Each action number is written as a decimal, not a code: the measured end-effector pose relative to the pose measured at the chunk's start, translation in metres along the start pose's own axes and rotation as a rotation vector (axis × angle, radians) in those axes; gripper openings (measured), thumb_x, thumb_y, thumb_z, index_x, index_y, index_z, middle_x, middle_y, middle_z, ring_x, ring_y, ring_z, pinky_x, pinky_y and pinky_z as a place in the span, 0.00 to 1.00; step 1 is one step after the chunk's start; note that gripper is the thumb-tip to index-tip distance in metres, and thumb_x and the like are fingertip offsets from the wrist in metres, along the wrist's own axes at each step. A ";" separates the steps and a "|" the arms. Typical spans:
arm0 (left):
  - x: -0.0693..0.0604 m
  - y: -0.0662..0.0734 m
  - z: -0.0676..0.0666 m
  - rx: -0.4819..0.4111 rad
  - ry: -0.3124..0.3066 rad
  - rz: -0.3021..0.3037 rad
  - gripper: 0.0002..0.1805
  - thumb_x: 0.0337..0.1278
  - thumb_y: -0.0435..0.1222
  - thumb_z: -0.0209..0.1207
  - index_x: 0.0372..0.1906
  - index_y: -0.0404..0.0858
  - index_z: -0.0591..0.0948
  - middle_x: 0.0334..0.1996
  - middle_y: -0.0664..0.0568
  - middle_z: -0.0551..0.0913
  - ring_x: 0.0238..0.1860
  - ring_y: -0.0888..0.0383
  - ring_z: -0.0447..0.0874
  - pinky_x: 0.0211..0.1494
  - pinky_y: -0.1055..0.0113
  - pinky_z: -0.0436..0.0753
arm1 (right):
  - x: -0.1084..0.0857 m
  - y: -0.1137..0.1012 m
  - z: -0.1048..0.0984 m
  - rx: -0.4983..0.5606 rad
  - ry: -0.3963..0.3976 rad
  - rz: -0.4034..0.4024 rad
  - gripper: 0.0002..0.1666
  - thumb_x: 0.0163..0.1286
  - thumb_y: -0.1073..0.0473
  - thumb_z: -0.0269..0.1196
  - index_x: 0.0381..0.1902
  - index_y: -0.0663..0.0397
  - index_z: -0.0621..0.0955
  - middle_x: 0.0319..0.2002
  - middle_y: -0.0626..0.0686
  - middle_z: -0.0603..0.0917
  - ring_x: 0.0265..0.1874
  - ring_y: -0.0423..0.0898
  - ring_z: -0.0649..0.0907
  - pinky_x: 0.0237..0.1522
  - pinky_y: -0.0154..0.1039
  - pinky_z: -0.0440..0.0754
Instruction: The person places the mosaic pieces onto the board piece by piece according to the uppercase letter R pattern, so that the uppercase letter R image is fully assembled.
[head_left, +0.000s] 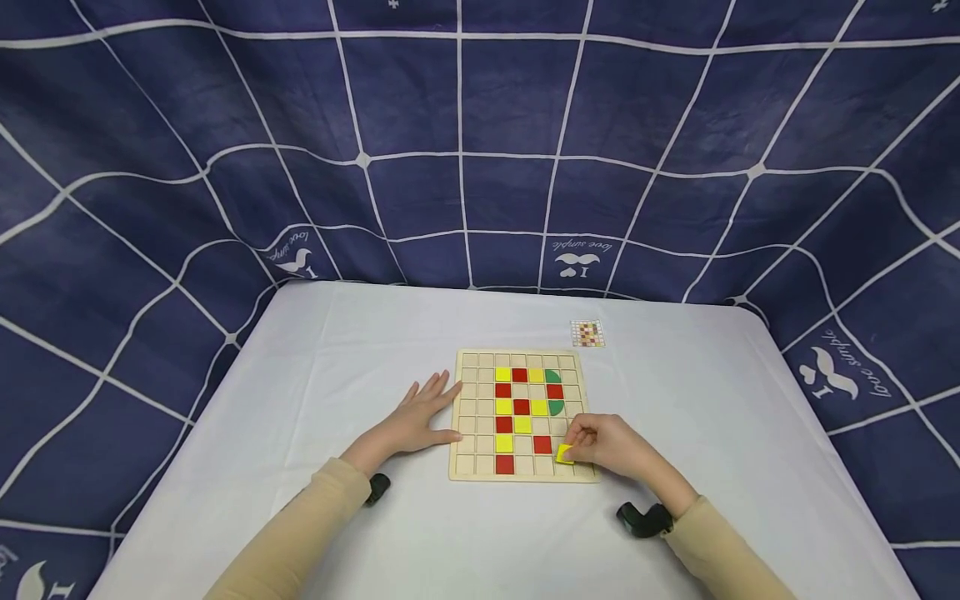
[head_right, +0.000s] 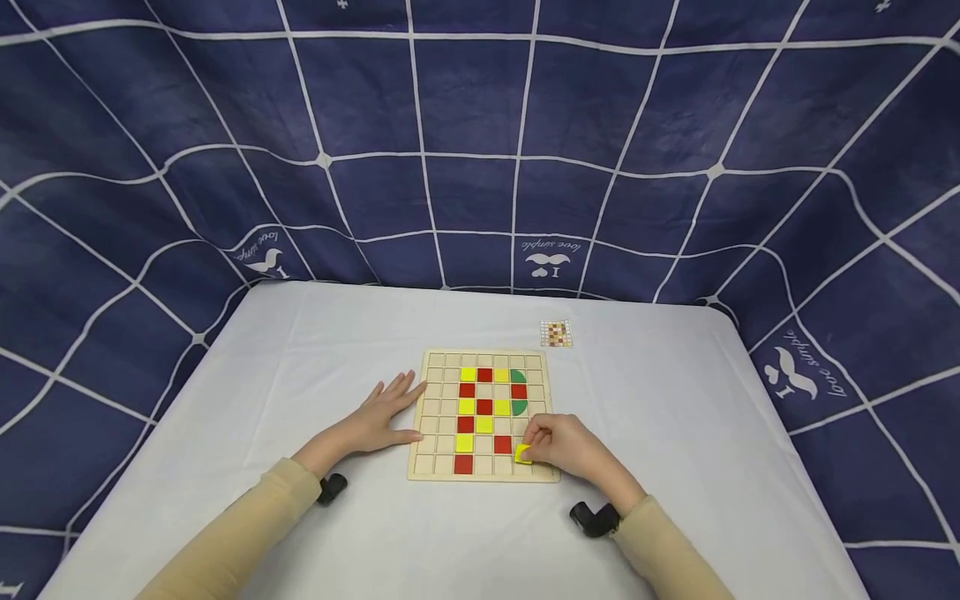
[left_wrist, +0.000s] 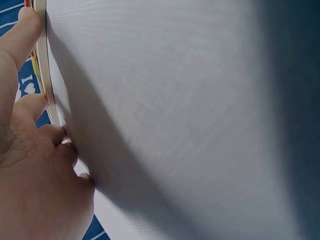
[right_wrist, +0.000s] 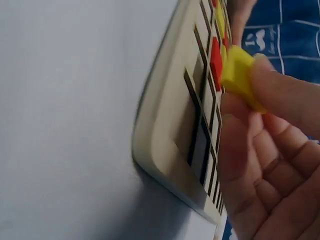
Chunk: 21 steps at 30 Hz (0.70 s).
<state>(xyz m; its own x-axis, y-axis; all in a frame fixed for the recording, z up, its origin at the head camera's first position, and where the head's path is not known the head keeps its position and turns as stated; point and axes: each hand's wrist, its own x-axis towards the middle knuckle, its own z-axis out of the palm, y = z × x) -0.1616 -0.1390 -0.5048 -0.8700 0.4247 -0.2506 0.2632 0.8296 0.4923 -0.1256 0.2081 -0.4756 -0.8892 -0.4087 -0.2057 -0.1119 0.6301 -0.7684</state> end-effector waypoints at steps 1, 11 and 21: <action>0.000 0.000 0.000 0.002 0.000 -0.001 0.51 0.54 0.58 0.64 0.79 0.49 0.54 0.80 0.49 0.42 0.81 0.50 0.34 0.81 0.47 0.36 | -0.001 0.000 0.003 -0.022 -0.005 -0.003 0.09 0.57 0.61 0.74 0.29 0.49 0.81 0.23 0.44 0.78 0.25 0.40 0.76 0.27 0.28 0.75; -0.003 0.003 -0.003 -0.013 0.005 -0.002 0.50 0.54 0.57 0.65 0.78 0.48 0.56 0.80 0.48 0.43 0.81 0.49 0.35 0.81 0.47 0.37 | -0.004 -0.002 0.018 -0.122 0.067 -0.040 0.10 0.55 0.65 0.74 0.26 0.47 0.82 0.24 0.43 0.76 0.23 0.36 0.74 0.25 0.28 0.74; -0.002 0.004 -0.003 -0.010 0.001 -0.002 0.50 0.54 0.57 0.66 0.78 0.48 0.55 0.80 0.48 0.43 0.81 0.49 0.35 0.81 0.46 0.36 | -0.005 -0.003 0.018 -0.146 0.067 -0.020 0.09 0.57 0.63 0.73 0.26 0.46 0.82 0.24 0.42 0.76 0.23 0.37 0.73 0.26 0.28 0.73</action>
<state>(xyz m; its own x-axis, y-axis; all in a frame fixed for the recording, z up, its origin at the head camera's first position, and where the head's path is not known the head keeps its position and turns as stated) -0.1602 -0.1371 -0.4996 -0.8707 0.4228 -0.2510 0.2575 0.8270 0.4998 -0.1128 0.1967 -0.4835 -0.9133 -0.3802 -0.1463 -0.1888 0.7133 -0.6750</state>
